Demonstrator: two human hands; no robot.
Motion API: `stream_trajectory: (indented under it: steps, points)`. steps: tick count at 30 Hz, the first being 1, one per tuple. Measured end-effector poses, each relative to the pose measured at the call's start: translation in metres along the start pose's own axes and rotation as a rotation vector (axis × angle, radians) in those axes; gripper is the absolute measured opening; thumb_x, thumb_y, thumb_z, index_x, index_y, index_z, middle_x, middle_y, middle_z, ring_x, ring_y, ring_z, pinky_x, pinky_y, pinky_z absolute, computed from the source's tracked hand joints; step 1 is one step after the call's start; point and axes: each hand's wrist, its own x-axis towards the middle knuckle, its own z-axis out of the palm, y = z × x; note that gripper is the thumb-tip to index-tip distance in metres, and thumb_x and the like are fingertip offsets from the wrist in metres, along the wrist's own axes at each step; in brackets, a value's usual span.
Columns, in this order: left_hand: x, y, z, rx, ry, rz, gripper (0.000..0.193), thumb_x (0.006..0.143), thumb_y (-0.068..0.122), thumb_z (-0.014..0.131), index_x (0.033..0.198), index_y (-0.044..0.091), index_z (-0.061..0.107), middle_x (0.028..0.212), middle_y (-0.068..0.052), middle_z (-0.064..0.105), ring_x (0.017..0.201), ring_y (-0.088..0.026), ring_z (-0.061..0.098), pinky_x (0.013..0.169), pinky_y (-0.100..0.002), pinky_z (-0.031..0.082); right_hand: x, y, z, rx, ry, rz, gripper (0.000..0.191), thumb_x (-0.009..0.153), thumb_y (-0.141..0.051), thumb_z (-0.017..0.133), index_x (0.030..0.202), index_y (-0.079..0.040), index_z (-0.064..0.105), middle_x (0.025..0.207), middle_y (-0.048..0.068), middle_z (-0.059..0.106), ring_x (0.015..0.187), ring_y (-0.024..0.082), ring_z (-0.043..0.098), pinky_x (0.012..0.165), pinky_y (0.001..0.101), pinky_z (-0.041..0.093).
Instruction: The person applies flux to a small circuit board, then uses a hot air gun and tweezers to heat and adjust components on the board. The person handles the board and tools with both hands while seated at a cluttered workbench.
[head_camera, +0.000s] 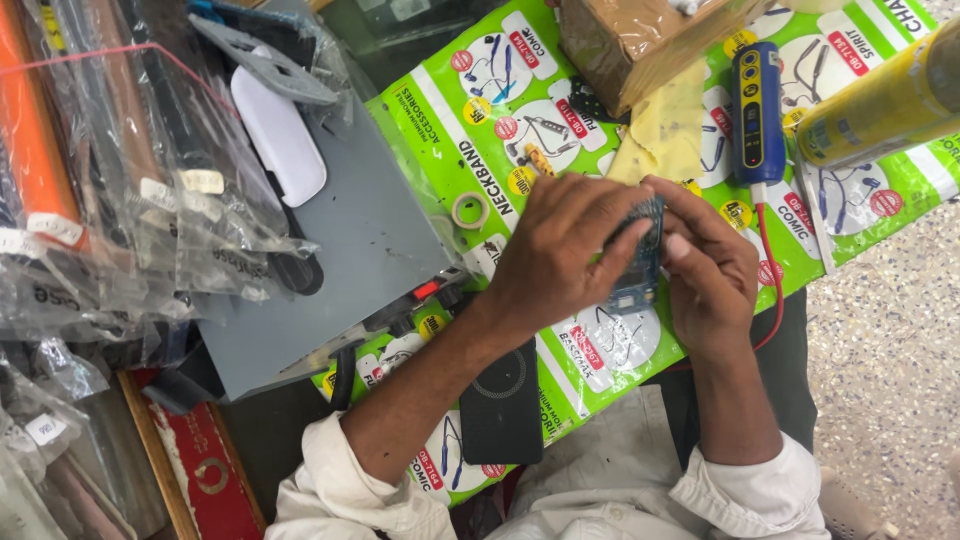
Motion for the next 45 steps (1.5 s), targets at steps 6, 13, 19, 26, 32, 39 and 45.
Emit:
stream_trajectory:
  steps: [6,13,19,26,32,39,45]
  points:
    - [0.002,0.015,0.017,-0.135,-0.046,-0.035,0.03,0.102,0.007,0.069,0.131,0.004,0.061,0.118,-0.011,0.064,0.108,-0.028,0.067,0.092,-0.037,0.055,-0.004,-0.008,-0.01,-0.23,0.088,-0.076,0.04,0.101,-0.001,0.06,0.138,0.013,0.058,0.125,0.017,0.07,0.113,0.016,0.068,0.103,0.0269,0.051]
    - [0.013,0.024,0.025,-0.301,-0.045,-0.1,0.03,0.107,0.004,0.061,0.136,0.005,0.057,0.121,-0.012,0.064,0.112,-0.025,0.069,0.096,-0.033,0.057,-0.006,-0.019,-0.023,-0.353,0.146,-0.164,0.031,0.107,0.0,0.062,0.137,0.01,0.062,0.12,0.01,0.07,0.106,0.01,0.065,0.098,0.0231,0.05]
    - [0.018,0.023,0.04,-0.413,-0.081,-0.302,0.04,0.098,0.01,0.07,0.135,0.002,0.057,0.113,-0.009,0.071,0.094,-0.017,0.072,0.083,-0.032,0.058,-0.003,-0.025,-0.04,0.064,0.229,-0.277,0.025,0.116,-0.006,0.059,0.139,-0.008,0.048,0.119,0.011,0.067,0.105,0.016,0.069,0.092,0.0309,0.059]
    - [0.018,0.022,0.055,-0.455,-0.039,-0.371,0.028,0.103,0.013,0.067,0.129,0.003,0.063,0.103,-0.006,0.069,0.08,-0.01,0.066,0.07,-0.026,0.055,0.003,-0.033,-0.046,0.188,0.315,-0.283,0.036,0.111,-0.003,0.058,0.137,-0.016,0.036,0.124,0.014,0.065,0.108,0.021,0.071,0.091,0.0366,0.064]
    - [0.026,0.027,0.053,-0.491,-0.033,-0.394,0.027,0.11,0.015,0.055,0.132,0.001,0.059,0.115,-0.011,0.067,0.091,-0.016,0.066,0.081,-0.031,0.055,0.006,-0.048,-0.045,0.127,0.305,-0.219,0.052,0.108,0.007,0.054,0.157,-0.006,0.041,0.127,0.011,0.066,0.109,0.019,0.071,0.091,0.0363,0.063]
    - [0.032,0.034,0.055,-0.459,-0.009,-0.287,0.025,0.115,0.015,0.046,0.133,0.002,0.058,0.121,-0.014,0.065,0.112,-0.025,0.068,0.1,-0.033,0.053,0.007,-0.053,-0.055,0.124,0.266,-0.191,0.044,0.106,0.008,0.055,0.149,-0.001,0.046,0.123,0.013,0.068,0.106,0.019,0.071,0.09,0.0339,0.063]
    - [0.036,0.034,0.056,-0.394,-0.004,-0.257,0.024,0.116,0.013,0.046,0.134,0.004,0.059,0.117,-0.011,0.063,0.103,-0.022,0.066,0.092,-0.031,0.053,0.006,-0.057,-0.059,0.117,0.251,-0.206,0.043,0.103,0.01,0.054,0.142,-0.005,0.046,0.122,0.016,0.07,0.105,0.021,0.072,0.091,0.0358,0.063]
